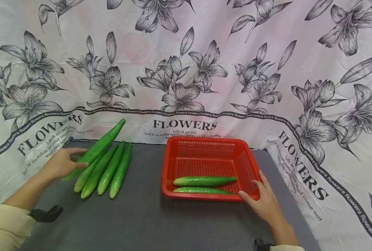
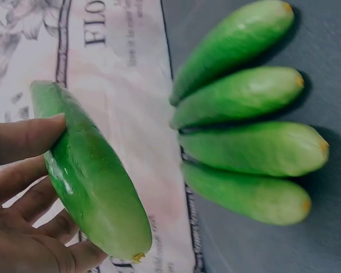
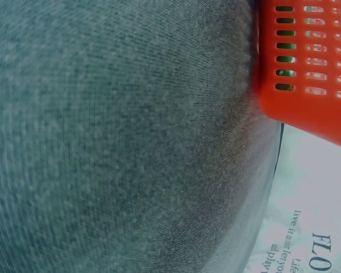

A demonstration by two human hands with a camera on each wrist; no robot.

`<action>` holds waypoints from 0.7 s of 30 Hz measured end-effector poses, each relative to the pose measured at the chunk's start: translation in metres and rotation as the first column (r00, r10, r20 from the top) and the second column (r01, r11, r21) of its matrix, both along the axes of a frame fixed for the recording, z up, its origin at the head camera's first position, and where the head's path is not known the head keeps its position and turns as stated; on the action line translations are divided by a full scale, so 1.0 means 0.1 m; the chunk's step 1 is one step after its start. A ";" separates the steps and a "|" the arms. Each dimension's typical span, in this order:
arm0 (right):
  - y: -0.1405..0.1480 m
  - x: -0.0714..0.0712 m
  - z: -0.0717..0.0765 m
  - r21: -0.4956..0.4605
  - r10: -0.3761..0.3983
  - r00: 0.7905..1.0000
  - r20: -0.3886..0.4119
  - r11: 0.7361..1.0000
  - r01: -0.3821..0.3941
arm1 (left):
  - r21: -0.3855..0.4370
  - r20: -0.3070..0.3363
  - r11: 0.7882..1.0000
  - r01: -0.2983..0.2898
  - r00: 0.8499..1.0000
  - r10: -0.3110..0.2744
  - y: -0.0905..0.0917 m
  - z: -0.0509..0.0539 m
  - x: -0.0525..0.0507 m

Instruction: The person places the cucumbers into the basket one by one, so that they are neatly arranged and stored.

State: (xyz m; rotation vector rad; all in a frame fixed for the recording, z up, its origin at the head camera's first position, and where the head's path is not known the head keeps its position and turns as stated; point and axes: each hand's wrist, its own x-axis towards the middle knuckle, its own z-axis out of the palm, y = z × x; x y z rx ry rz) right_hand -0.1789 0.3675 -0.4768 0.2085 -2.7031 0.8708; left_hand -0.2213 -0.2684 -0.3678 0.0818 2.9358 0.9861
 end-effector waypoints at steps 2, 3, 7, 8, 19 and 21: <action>0.00 -0.01 0.00 0.002 0.002 1.000 -0.001 1.000 -0.002 | -0.014 -0.013 1.000 0.016 1.000 -0.016 0.05 0.04 0.00; 0.00 -0.01 0.00 0.002 0.003 1.000 -0.002 1.000 -0.003 | -0.022 -0.024 0.999 0.028 0.999 -0.029 0.07 0.06 0.00; 0.01 -0.01 0.00 0.001 0.004 1.000 -0.007 1.000 -0.004 | -0.031 -0.058 0.997 0.072 0.996 -0.074 0.18 0.14 -0.01; 0.01 -0.01 0.00 0.000 0.004 1.000 -0.008 1.000 -0.004 | -0.028 -0.061 0.996 0.083 0.995 -0.084 0.20 0.16 -0.01; 0.01 -0.02 -0.01 -0.002 0.001 1.000 -0.013 1.000 -0.001 | -0.052 -0.131 0.986 0.161 0.977 -0.167 0.46 0.27 -0.06; 0.01 -0.01 0.00 -0.003 0.003 1.000 -0.011 1.000 -0.003 | -0.051 -0.142 0.985 0.165 0.975 -0.171 0.50 0.28 -0.07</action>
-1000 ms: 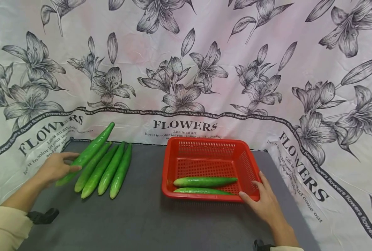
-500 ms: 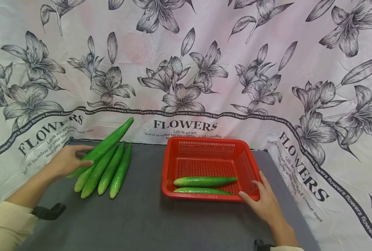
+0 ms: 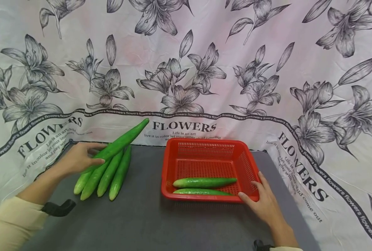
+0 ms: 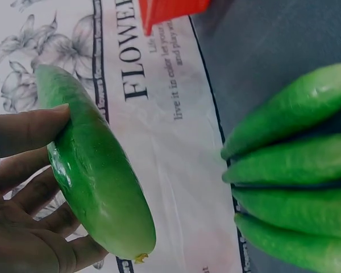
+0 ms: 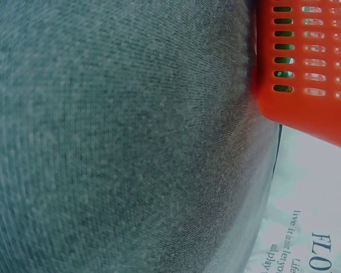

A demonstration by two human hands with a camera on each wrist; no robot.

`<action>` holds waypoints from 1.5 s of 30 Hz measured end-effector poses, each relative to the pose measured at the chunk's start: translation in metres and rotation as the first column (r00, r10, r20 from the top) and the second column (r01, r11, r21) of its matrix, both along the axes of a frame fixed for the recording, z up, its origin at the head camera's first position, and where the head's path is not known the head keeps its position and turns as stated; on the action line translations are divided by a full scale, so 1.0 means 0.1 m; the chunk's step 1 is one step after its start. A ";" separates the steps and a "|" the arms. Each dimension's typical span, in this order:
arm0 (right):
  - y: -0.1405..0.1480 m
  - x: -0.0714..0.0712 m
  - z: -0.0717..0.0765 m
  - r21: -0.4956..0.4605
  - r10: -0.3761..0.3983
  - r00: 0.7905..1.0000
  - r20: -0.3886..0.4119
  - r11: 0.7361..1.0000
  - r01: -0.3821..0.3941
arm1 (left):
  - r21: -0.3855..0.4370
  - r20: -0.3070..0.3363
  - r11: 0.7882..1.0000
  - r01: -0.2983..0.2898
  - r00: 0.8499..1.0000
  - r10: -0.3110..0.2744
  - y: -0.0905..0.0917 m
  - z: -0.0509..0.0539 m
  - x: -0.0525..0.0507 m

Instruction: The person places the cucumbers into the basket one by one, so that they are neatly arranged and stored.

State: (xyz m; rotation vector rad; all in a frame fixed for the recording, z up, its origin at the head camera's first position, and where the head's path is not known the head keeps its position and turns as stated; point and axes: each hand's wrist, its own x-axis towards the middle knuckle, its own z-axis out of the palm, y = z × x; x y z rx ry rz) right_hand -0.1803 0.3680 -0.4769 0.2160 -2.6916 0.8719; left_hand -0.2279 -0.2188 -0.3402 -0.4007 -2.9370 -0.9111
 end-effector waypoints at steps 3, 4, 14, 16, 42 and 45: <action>-0.01 0.01 0.00 -0.001 0.003 1.000 0.003 1.000 -0.003 | 0.025 0.006 1.000 0.012 1.000 -0.012 0.07 0.00 0.00; -0.01 0.01 0.00 -0.001 0.003 1.000 0.002 1.000 -0.003 | 0.038 0.009 0.999 0.017 1.000 -0.017 0.10 0.00 0.00; 0.00 0.00 -0.01 0.006 0.001 1.000 0.007 1.000 -0.001 | 0.073 0.002 0.994 0.076 0.997 -0.076 0.40 0.02 -0.08; 0.00 0.01 -0.01 0.005 0.000 1.000 0.009 1.000 0.000 | 0.079 -0.001 0.993 0.090 0.996 -0.090 0.45 0.02 -0.10; -0.01 0.00 -0.02 -0.002 0.005 1.000 0.008 1.000 -0.005 | 0.076 -0.026 0.963 0.260 0.966 -0.259 1.36 0.06 -0.36; 0.00 -0.01 -0.02 -0.006 0.008 1.000 -0.003 1.000 -0.008 | 0.070 -0.020 0.958 0.280 0.960 -0.279 1.51 0.01 -0.41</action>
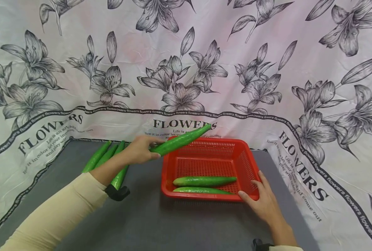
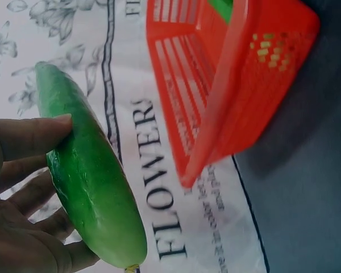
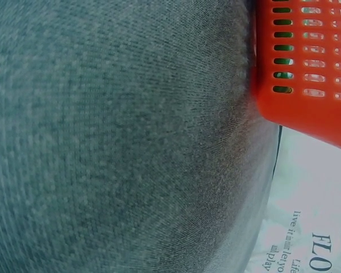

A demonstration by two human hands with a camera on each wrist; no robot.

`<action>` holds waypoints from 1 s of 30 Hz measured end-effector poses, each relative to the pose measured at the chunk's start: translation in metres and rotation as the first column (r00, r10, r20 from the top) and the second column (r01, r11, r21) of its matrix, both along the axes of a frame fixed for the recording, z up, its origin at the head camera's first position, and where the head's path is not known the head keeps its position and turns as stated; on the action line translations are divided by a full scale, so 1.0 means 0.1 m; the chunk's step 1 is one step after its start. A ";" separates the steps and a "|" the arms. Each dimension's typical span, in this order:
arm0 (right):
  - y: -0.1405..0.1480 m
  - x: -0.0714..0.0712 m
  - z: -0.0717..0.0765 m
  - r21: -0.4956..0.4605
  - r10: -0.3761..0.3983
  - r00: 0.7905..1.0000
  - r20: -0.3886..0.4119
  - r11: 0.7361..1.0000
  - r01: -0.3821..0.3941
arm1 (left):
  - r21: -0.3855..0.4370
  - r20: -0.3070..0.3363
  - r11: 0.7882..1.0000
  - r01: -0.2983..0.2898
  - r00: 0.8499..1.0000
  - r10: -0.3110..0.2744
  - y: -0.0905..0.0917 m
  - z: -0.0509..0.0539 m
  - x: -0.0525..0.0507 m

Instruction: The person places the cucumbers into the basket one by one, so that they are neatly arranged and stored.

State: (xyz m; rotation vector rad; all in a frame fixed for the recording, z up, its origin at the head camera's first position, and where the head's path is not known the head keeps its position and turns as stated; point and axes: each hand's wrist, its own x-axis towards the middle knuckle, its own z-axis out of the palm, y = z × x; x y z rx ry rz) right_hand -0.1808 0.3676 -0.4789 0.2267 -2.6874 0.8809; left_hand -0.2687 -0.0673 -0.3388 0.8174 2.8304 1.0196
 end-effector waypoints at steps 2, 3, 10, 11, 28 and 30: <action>0.01 0.00 0.00 0.000 0.000 1.000 0.001 1.000 0.000 | -0.002 0.011 1.000 0.016 1.000 -0.016 0.11 -0.02 -0.03; 0.01 0.00 0.00 0.002 0.000 1.000 0.001 1.000 0.000 | -0.003 0.018 1.000 0.021 1.000 -0.020 0.16 -0.04 -0.04; 0.01 0.00 -0.01 0.006 0.004 1.000 0.022 1.000 -0.004 | 0.003 0.072 0.999 0.040 0.997 -0.040 0.45 -0.12 -0.08; 0.01 0.01 0.00 0.006 0.003 1.000 0.025 1.000 -0.003 | 0.003 0.079 0.999 0.043 0.996 -0.043 0.49 -0.14 -0.09; 0.00 0.01 0.02 0.013 -0.031 0.999 0.017 0.999 0.030 | 0.073 0.237 0.994 0.076 0.967 -0.091 0.94 -0.45 -0.28; 0.00 0.02 0.02 0.012 -0.031 0.999 0.013 0.999 0.030 | 0.063 0.249 0.996 0.070 0.965 -0.084 0.97 -0.48 -0.30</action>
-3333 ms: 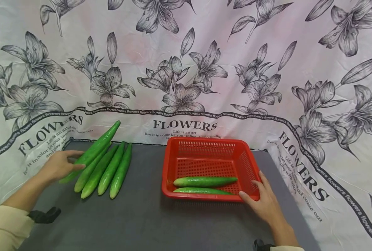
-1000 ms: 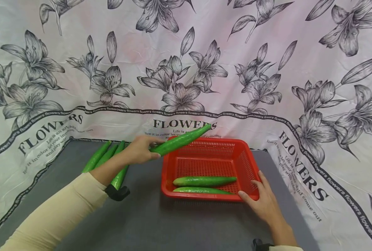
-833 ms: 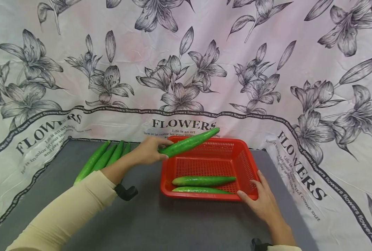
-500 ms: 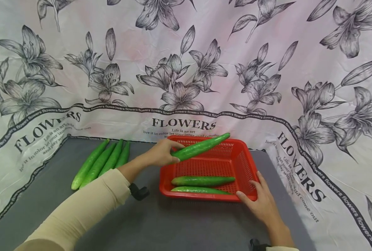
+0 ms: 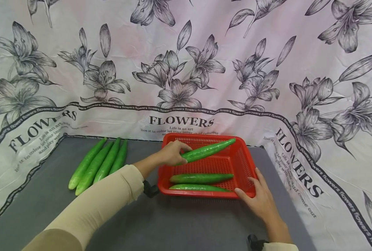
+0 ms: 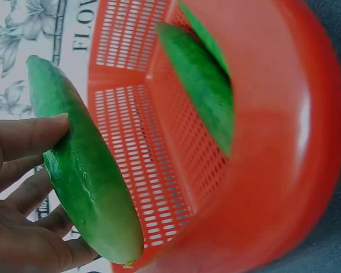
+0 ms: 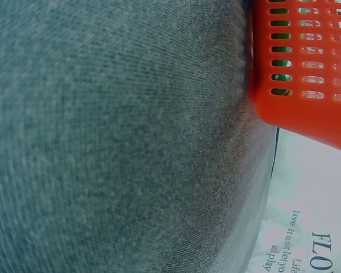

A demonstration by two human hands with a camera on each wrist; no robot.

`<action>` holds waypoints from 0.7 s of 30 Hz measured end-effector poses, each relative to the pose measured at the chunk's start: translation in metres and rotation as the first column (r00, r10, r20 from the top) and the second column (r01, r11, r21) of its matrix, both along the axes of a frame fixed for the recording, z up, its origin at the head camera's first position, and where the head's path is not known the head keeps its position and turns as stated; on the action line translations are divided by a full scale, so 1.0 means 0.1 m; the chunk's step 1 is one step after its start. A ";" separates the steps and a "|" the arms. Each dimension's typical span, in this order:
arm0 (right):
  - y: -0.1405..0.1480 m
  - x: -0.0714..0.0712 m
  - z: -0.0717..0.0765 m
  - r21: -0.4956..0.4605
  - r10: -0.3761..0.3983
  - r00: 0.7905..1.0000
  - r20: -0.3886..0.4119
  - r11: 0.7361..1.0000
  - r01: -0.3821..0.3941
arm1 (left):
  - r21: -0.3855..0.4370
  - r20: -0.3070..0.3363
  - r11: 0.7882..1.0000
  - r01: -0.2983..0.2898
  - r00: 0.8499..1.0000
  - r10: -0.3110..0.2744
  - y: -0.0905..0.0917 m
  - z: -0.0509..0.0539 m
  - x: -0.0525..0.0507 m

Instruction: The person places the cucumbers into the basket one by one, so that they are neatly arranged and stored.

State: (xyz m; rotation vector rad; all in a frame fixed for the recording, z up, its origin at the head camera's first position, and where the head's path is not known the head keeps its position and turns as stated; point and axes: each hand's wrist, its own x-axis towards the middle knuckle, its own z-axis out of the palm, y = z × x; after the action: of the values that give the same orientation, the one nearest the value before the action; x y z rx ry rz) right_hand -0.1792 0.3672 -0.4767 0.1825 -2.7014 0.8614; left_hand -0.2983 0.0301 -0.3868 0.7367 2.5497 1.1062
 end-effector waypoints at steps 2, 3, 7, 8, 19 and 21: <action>-0.01 0.00 0.01 -0.004 0.002 1.000 0.002 1.000 -0.002 | -0.006 0.003 1.000 -0.007 1.000 0.007 0.01 -0.03 -0.01; -0.01 0.00 0.02 -0.004 0.003 1.000 0.003 1.000 -0.003 | -0.012 0.005 1.000 -0.012 1.000 0.012 0.02 -0.04 -0.02; -0.01 0.00 0.02 -0.006 0.004 1.000 0.003 1.000 -0.004 | -0.021 0.026 1.000 -0.023 0.999 0.024 0.07 -0.09 -0.05; -0.01 0.01 0.02 -0.005 0.003 1.000 0.005 1.000 -0.003 | -0.022 0.035 0.999 -0.027 0.999 0.027 0.08 -0.10 -0.06; -0.01 0.01 0.00 -0.012 0.008 1.000 0.001 1.000 -0.008 | -0.071 0.073 0.994 -0.078 0.994 0.083 0.26 -0.17 -0.13; 0.00 0.01 0.00 -0.012 0.008 1.000 0.000 1.000 -0.008 | -0.081 0.078 0.994 -0.078 0.993 0.085 0.28 -0.17 -0.14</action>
State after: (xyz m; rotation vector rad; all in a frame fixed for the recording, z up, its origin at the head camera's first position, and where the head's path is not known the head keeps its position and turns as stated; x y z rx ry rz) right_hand -0.1781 0.3671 -0.4765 0.1910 -2.6963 0.8797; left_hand -0.3128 0.0578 -0.4041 0.5614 2.5584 1.0324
